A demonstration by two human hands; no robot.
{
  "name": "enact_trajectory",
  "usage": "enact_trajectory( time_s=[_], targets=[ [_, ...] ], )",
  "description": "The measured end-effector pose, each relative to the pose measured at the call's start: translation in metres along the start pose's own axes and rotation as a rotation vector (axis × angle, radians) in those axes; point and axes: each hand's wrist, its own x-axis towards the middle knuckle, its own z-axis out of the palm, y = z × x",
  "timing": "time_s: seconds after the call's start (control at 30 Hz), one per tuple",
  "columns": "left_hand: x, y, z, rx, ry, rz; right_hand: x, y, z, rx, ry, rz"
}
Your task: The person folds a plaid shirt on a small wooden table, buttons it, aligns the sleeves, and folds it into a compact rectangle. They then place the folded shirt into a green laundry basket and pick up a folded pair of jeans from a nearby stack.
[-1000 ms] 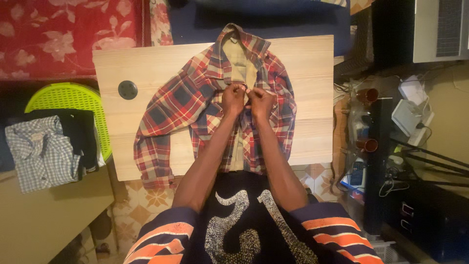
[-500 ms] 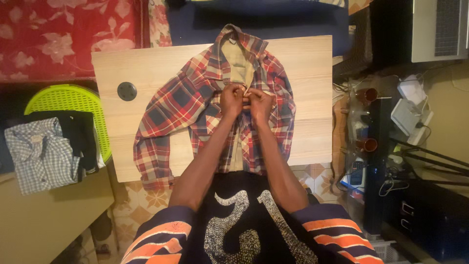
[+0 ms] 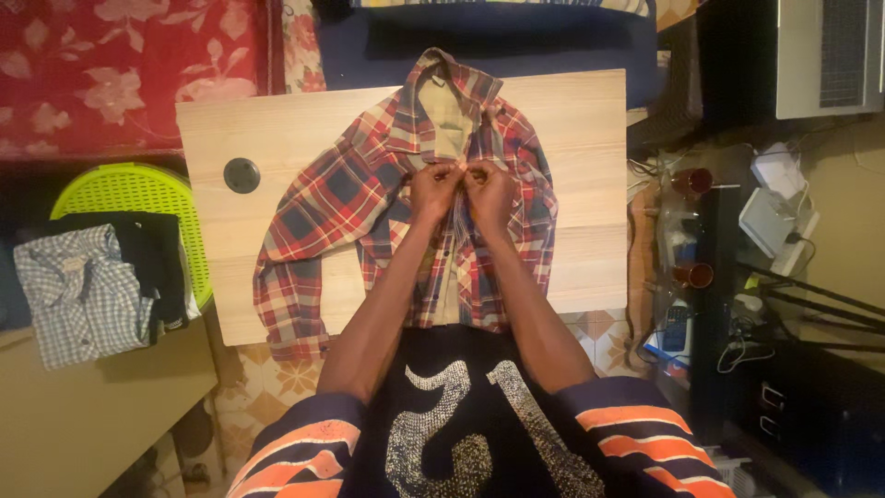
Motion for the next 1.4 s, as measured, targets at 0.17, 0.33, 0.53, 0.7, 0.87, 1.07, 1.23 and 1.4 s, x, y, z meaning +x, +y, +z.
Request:
enact_trajectory(
  time_s=[0.17,0.33,0.53,0.7,0.87,1.07,1.23,1.4],
  targets=[
    [0.001,0.015,-0.004,0.064,0.032,-0.140,-0.011,-0.006,0.002,0.007,0.022,-0.026],
    [0.001,0.011,-0.005,-0.086,0.035,-0.156,-0.008,0.013,0.010,0.229,-0.035,0.083],
    [0.005,0.004,0.002,0.087,0.051,-0.165,-0.005,0.024,0.014,0.226,-0.043,0.100],
    [0.008,0.003,0.012,0.254,0.129,-0.066,-0.007,-0.003,0.010,-0.131,0.068,-0.077],
    [0.007,0.004,0.010,0.185,0.093,-0.046,-0.012,-0.004,0.009,-0.147,0.130,-0.126],
    [-0.002,-0.003,-0.015,0.120,0.008,0.400,-0.001,0.042,0.027,0.685,-0.093,0.532],
    [0.003,-0.013,-0.017,-0.074,-0.119,0.143,0.011,0.053,0.014,1.047,-0.397,0.771],
    [-0.003,-0.027,-0.019,-0.281,-0.308,0.109,0.005,0.056,0.005,0.859,-0.272,0.759]
  ],
)
